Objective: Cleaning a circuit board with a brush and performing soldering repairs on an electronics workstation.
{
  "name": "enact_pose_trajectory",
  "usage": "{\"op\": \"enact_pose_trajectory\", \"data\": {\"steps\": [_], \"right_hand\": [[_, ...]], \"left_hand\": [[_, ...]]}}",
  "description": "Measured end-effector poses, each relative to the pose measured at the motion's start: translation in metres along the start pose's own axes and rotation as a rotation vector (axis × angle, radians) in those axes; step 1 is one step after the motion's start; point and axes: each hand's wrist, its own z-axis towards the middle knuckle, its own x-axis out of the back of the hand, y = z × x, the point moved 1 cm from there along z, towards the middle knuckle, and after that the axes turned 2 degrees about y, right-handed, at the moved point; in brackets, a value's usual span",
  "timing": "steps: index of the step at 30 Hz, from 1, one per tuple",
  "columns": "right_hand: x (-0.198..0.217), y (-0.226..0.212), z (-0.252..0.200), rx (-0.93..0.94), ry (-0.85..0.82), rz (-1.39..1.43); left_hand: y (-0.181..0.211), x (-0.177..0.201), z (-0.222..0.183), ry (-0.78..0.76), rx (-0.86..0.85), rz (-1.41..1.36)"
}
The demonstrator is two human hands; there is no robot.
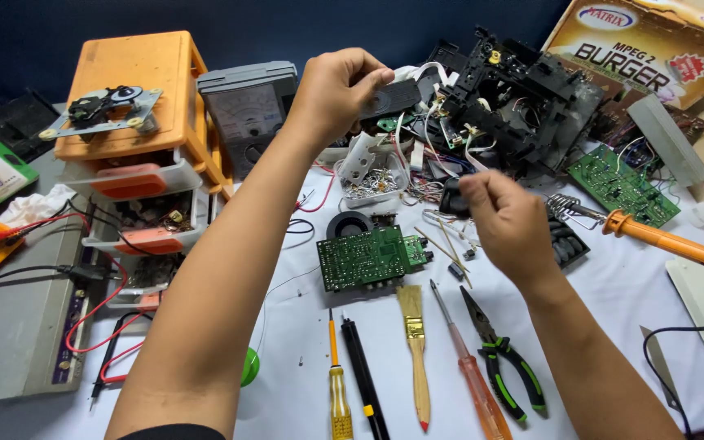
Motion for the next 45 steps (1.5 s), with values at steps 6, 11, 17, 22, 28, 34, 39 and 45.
{"op": "enact_pose_trajectory", "data": {"steps": [6, 11, 17, 22, 28, 34, 39, 45], "right_hand": [[-0.007, 0.016, -0.016, 0.076, -0.013, -0.016], [-0.007, 0.033, -0.023, 0.128, 0.008, -0.071], [-0.006, 0.032, -0.026, 0.288, -0.060, -0.062], [-0.008, 0.019, -0.030, 0.410, -0.103, -0.020], [-0.005, 0.022, -0.031, 0.462, -0.021, -0.025], [-0.006, 0.027, -0.033, 0.444, -0.016, -0.043], [-0.006, 0.024, -0.034, 0.473, -0.011, -0.041], [-0.008, 0.021, -0.035, 0.496, -0.019, -0.040]], "left_hand": [[-0.070, -0.034, 0.042, 0.020, -0.371, 0.813], [-0.035, -0.034, 0.032, -0.367, -0.071, 0.690], [-0.064, -0.042, 0.051, -0.092, -0.156, 0.884], [-0.084, -0.044, 0.055, 0.139, -0.474, 1.161], [-0.095, -0.048, 0.066, 0.026, -0.334, 1.032], [-0.079, -0.039, 0.068, -0.289, -0.068, 0.931], [-0.086, -0.044, 0.075, -0.284, -0.181, 1.022], [-0.053, -0.039, 0.065, -0.101, -0.273, 1.043]]}}
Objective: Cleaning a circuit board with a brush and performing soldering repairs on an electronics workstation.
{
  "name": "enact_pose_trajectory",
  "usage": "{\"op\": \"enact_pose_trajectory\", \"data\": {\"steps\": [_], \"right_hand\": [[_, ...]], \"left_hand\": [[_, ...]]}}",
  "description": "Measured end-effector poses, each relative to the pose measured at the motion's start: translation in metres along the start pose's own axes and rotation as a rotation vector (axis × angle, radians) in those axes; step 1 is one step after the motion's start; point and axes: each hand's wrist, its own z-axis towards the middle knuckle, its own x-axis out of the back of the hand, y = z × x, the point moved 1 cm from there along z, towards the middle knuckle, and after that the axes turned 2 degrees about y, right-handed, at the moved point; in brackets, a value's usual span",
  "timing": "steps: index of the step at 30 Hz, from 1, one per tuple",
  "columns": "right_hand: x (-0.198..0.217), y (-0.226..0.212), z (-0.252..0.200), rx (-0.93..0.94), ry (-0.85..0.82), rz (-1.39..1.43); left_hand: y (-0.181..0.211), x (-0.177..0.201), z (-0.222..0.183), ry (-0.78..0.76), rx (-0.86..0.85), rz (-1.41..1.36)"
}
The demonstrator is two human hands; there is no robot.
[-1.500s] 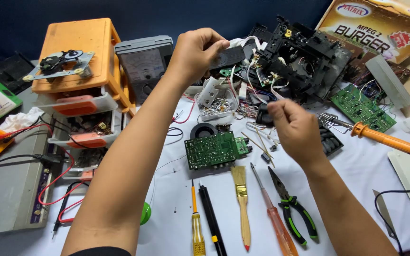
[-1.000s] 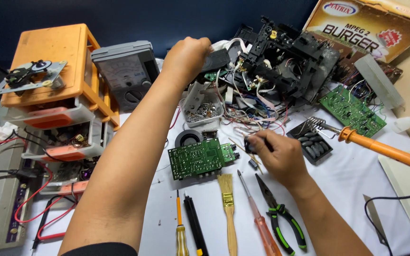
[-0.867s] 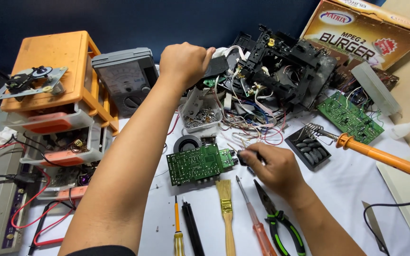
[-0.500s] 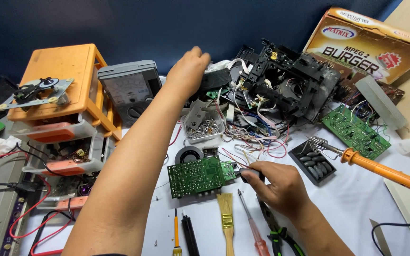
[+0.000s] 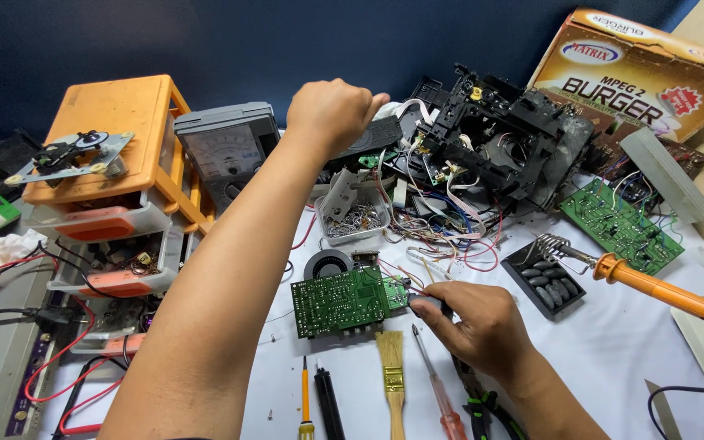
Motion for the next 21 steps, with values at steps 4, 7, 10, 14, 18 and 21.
{"op": "enact_pose_trajectory", "data": {"steps": [4, 7, 10, 14, 18, 21], "right_hand": [[0.001, -0.001, 0.001, 0.008, 0.001, 0.006], [0.001, -0.002, 0.000, 0.005, -0.003, 0.013], [0.001, -0.001, 0.000, 0.020, 0.008, -0.001], [0.001, -0.001, 0.000, 0.029, -0.005, 0.007], [0.001, 0.000, -0.001, 0.031, -0.005, 0.002], [-0.001, 0.000, -0.001, -0.014, 0.045, -0.031]], "left_hand": [[-0.004, -0.007, 0.005, 0.140, -0.083, 0.148], [-0.008, -0.014, 0.007, -0.007, -0.096, 0.095], [-0.002, 0.001, 0.007, -0.074, -0.137, 0.129], [0.018, 0.047, -0.007, -0.465, 0.010, 0.118], [0.001, 0.026, -0.004, -0.307, -0.112, 0.315], [-0.006, 0.034, -0.009, -0.302, -0.064, 0.089]]}}
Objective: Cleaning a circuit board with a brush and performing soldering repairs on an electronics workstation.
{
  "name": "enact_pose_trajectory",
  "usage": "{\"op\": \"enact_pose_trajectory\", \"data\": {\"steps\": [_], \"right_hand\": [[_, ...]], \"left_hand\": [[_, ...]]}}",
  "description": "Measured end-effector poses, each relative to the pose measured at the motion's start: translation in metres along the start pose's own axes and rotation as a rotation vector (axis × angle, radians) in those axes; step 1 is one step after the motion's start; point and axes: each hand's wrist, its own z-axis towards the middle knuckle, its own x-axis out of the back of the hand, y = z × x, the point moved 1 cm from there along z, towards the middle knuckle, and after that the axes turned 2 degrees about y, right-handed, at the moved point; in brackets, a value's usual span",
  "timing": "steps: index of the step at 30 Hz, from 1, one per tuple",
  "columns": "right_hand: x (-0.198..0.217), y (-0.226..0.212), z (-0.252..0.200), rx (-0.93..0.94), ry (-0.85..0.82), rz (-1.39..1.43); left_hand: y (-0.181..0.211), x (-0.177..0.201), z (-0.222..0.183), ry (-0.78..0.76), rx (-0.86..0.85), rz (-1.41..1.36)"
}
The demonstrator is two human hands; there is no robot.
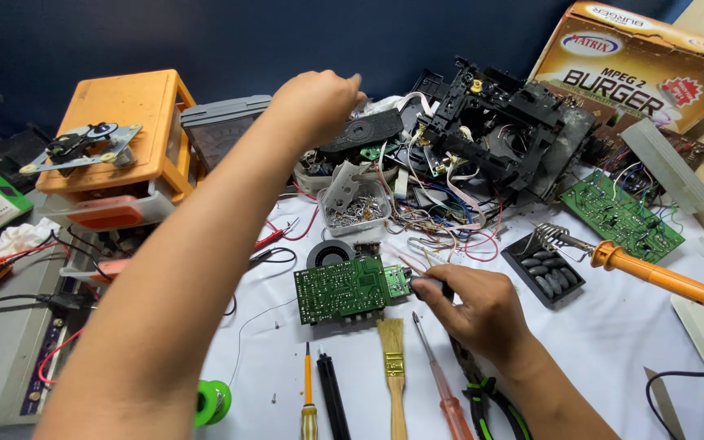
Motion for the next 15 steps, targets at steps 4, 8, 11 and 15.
{"op": "enact_pose_trajectory", "data": {"steps": [4, 8, 11, 15], "right_hand": [[-0.001, -0.001, 0.000, -0.085, 0.008, 0.008], [-0.007, 0.000, -0.004, -0.357, 0.109, 0.074], [-0.009, -0.002, -0.002, -0.633, 0.115, 0.176], [-0.016, 0.005, -0.006, -0.869, 0.076, 0.535]], "left_hand": [[0.022, 0.056, -0.061, -0.121, 0.031, -0.244], [0.010, 0.022, -0.094, 0.177, -0.124, -0.268], [0.021, 0.016, -0.134, 0.423, -0.148, -0.251], [0.040, 0.010, -0.172, 0.602, -0.171, -0.222]]}}
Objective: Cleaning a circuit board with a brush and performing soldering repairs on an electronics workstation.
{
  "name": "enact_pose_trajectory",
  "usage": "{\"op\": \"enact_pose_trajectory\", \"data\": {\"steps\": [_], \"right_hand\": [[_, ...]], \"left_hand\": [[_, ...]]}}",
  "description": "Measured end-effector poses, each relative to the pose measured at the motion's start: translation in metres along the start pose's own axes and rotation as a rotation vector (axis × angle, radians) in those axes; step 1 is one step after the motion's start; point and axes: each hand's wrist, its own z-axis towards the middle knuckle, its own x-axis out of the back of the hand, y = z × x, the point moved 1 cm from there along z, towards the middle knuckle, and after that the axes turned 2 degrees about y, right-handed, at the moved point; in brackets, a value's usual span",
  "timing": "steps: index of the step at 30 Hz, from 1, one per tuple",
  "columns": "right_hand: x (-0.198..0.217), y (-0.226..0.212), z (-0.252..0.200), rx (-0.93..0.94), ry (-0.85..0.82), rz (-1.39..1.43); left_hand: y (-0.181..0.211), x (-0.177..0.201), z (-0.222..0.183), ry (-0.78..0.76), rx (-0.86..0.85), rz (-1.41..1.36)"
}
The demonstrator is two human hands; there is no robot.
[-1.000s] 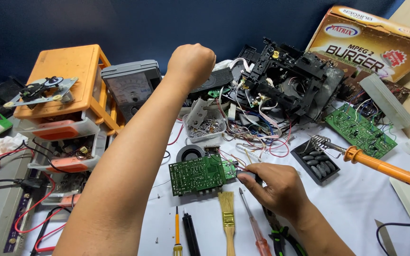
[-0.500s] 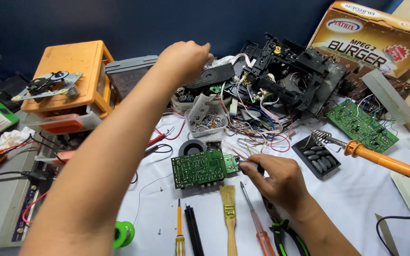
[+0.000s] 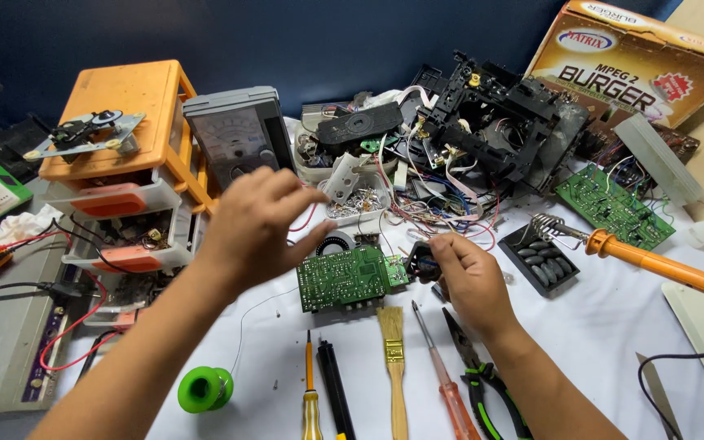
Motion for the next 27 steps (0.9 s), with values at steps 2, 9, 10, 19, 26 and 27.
{"op": "enact_pose_trajectory", "data": {"steps": [2, 9, 10, 19, 26, 27], "right_hand": [[-0.002, 0.007, 0.000, -0.050, -0.024, 0.143], [-0.017, 0.002, -0.006, -0.168, -0.050, 0.504], [-0.018, 0.004, -0.007, -0.168, -0.048, 0.502], [-0.012, 0.015, -0.004, -0.219, -0.081, 0.472], [-0.017, 0.013, -0.009, 0.017, -0.176, 0.597], [-0.017, 0.004, -0.012, 0.050, -0.195, 0.617]], "left_hand": [[0.019, 0.000, -0.009, 0.004, 0.053, -0.063], [0.084, -0.016, 0.005, -0.043, 0.189, -0.419], [0.086, -0.025, 0.004, -0.043, 0.189, -0.422], [0.089, -0.060, 0.002, -0.002, 0.143, -0.261], [0.082, -0.039, -0.004, 0.137, 0.234, -0.462], [0.082, -0.034, -0.004, 0.153, 0.264, -0.514]]}}
